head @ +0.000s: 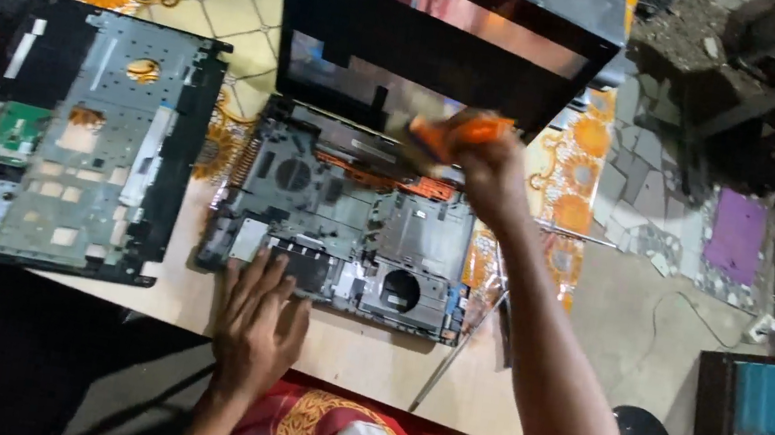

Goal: The person uses a screwdriver to remove screws from the laptop's internal chassis, then cleans the interior with a brush. They place the bottom cover back onto the laptop base and align it for reassembly.

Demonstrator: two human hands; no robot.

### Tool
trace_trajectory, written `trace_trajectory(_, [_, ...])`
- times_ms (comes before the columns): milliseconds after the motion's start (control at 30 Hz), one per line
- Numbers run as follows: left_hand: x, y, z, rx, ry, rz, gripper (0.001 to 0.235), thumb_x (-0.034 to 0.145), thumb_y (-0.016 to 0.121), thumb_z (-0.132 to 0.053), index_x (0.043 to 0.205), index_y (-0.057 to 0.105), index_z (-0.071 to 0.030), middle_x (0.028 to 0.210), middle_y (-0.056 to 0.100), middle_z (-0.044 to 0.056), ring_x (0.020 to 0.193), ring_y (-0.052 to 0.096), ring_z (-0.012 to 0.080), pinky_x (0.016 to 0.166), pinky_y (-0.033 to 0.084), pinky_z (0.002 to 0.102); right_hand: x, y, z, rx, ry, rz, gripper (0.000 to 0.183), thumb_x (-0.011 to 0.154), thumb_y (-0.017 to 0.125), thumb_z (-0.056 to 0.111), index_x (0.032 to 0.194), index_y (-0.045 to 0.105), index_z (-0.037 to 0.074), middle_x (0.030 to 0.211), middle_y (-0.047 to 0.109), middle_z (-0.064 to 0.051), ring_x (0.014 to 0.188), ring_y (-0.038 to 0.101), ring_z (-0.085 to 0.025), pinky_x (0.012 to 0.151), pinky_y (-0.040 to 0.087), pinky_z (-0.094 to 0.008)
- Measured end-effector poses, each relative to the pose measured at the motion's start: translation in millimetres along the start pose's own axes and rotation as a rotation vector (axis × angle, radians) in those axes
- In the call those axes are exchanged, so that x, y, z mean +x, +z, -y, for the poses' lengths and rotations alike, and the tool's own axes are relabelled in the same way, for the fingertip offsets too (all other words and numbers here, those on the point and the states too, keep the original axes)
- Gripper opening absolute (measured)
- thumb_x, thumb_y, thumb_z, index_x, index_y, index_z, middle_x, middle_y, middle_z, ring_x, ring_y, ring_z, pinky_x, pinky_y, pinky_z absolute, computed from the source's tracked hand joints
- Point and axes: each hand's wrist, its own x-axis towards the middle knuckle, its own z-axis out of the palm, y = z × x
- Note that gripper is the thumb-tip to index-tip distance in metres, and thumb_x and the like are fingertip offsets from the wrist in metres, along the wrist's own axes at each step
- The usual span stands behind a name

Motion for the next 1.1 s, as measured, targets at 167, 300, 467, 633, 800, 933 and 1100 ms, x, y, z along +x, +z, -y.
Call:
trace_trajectory(167, [-2.5, -1.6, -2.3, 0.048, -0.002, -0.007, 0.026, 0.092, 0.072, -0.02, 0.11, 0.072, -0.001, 0.135, 0.068, 0.016, 0.136, 0.058, 0.0371, 0.121, 0.036, 0.061, -16.9, -46.6, 1.1, -0.48, 0.537, 0.115, 0.028, 0.088, 0.073, 0.035, 0.099, 0.072, 0.01, 0.089, 0.076, -0.011, 0.078, 0.073, -0.025, 0.063, 0.055, -0.039])
trace_trajectory(300, [-1.2, 2.1, -4.8, 0.081, -0.05, -0.043, 0.027, 0.086, 0.073, -0.021, 0.1, 0.076, 0.002, 0.123, 0.073, 0.018, 0.128, 0.066, 0.0363, 0.119, 0.043, 0.059, -27.5, -79.5, 9.2, -0.659, 0.432, -0.029, 0.019, 0.093, 0.071, 0.031, 0.106, 0.076, 0.018, 0.083, 0.077, -0.008, 0.066, 0.071, -0.024, 0.056, 0.052, -0.039])
trace_trajectory(467, [-2.2, 8.9, -2.1, 0.158, -0.075, 0.018, 0.028, 0.085, 0.072, -0.025, 0.096, 0.077, 0.0, 0.12, 0.076, 0.015, 0.128, 0.067, 0.0331, 0.122, 0.042, 0.058, -51.3, -37.2, 4.0, -0.469, 0.392, -0.119, 0.019, 0.094, 0.063, 0.023, 0.108, 0.069, 0.013, 0.093, 0.079, -0.01, 0.081, 0.077, -0.026, 0.069, 0.062, -0.037])
trace_trajectory(633, [-10.6, 11.4, 6.9, 0.188, -0.111, 0.089, 0.032, 0.085, 0.073, -0.03, 0.102, 0.076, -0.003, 0.127, 0.074, 0.011, 0.136, 0.063, 0.0323, 0.127, 0.038, 0.057, -42.8, -20.8, 44.9, -0.228, 0.855, 0.137, 0.024, 0.102, 0.058, 0.033, 0.107, 0.064, 0.011, 0.101, 0.071, -0.009, 0.094, 0.071, -0.022, 0.083, 0.063, -0.035])
trace_trajectory(800, [-1.0, 7.8, -5.9, 0.14, -0.058, 0.0, 0.02, 0.088, 0.07, -0.017, 0.097, 0.075, 0.0, 0.122, 0.075, 0.016, 0.129, 0.066, 0.0351, 0.124, 0.04, 0.058, -60.6, -25.7, 2.1, -0.49, 0.62, -0.1, 0.022, 0.097, 0.065, 0.034, 0.112, 0.062, 0.019, 0.089, 0.075, -0.011, 0.08, 0.073, -0.028, 0.067, 0.06, -0.041])
trace_trajectory(933, [2.3, 7.9, -6.6, 0.151, -0.083, 0.03, 0.023, 0.085, 0.074, -0.019, 0.099, 0.075, -0.001, 0.124, 0.075, 0.015, 0.13, 0.066, 0.0343, 0.124, 0.041, 0.06, -69.5, -24.6, 39.8, -0.001, 0.637, -0.003, 0.024, 0.101, 0.054, 0.029, 0.104, 0.066, 0.008, 0.102, 0.069, -0.013, 0.095, 0.07, -0.026, 0.083, 0.063, -0.038])
trace_trajectory(1100, [1.0, 12.0, 0.2, 0.088, 0.032, -0.03, 0.019, 0.092, 0.068, -0.016, 0.101, 0.073, 0.001, 0.126, 0.072, 0.018, 0.129, 0.064, 0.0371, 0.123, 0.037, 0.06, -94.1, -16.3, 0.1, -0.505, 0.426, -0.269, 0.016, 0.088, 0.053, 0.019, 0.097, 0.066, 0.021, 0.084, 0.077, -0.002, 0.085, 0.071, -0.027, 0.087, 0.029, -0.053])
